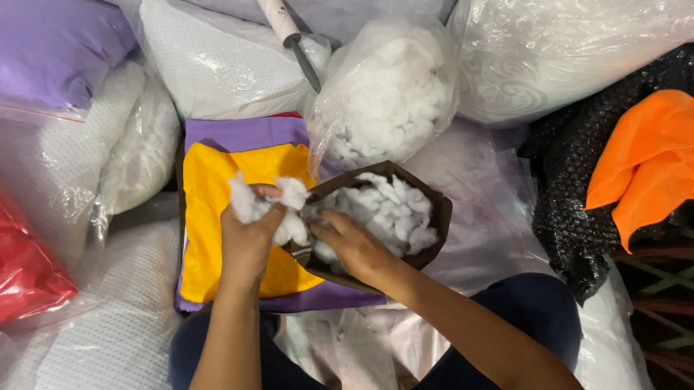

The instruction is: Cleaning a brown pillowcase with a lint roller and then stuffing it with white fiberfill

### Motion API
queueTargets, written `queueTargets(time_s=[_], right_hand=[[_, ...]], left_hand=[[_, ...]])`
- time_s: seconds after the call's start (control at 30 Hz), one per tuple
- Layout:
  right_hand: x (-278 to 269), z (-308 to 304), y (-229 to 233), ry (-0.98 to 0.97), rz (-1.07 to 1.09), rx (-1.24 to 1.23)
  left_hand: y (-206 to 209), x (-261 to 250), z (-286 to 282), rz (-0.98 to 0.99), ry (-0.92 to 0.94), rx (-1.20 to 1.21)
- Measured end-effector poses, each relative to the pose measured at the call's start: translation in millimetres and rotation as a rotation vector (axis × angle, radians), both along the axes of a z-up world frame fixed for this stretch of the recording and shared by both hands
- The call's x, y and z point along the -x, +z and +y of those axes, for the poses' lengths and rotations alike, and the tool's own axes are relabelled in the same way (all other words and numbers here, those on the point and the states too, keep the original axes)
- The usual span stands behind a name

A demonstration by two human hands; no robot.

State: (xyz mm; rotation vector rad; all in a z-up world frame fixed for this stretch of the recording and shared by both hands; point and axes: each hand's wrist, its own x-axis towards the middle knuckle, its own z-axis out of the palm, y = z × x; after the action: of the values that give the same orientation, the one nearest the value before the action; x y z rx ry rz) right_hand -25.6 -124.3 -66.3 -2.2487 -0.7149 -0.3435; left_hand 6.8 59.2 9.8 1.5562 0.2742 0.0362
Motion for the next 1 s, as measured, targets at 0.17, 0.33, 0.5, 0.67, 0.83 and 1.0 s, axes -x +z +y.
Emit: queueTargets(time_s=[0.17, 0.33, 0.5, 0.67, 0.83, 1.0], right_hand=[[1.5, -1.2, -39.1, 0.202, -0.002, 0.137], [6.5, -11.6, -3.3, 0.012, 0.159, 0.107], [-1.0, -8.8, 1.6, 0.128, -0.141, 0.236], [6.4, -12.1, 23.5, 0.153, -0.167, 0.165], [11.4, -34.5, 31.3, -0.021, 0.069, -0.417], [13.8, -40.3, 24.8, -0.03, 0.106, -0.528]], left_hand=[[-5.2, 1.5, 5.2, 0.04, -0.022, 0.001], [-4.5, 0.5, 8.4, 0.032, -0.021, 0.036], [-7.0, -1.7, 2.4, 0.046, -0.08, 0.009], [-12.7, 1.6, -2.6, 0.08, -0.133, 0.035], [-9.2, 6.2, -11.2, 0.047, -0.22, 0.02], [-7.3, 14.5, -34.9, 0.087, -0.53, 0.032]])
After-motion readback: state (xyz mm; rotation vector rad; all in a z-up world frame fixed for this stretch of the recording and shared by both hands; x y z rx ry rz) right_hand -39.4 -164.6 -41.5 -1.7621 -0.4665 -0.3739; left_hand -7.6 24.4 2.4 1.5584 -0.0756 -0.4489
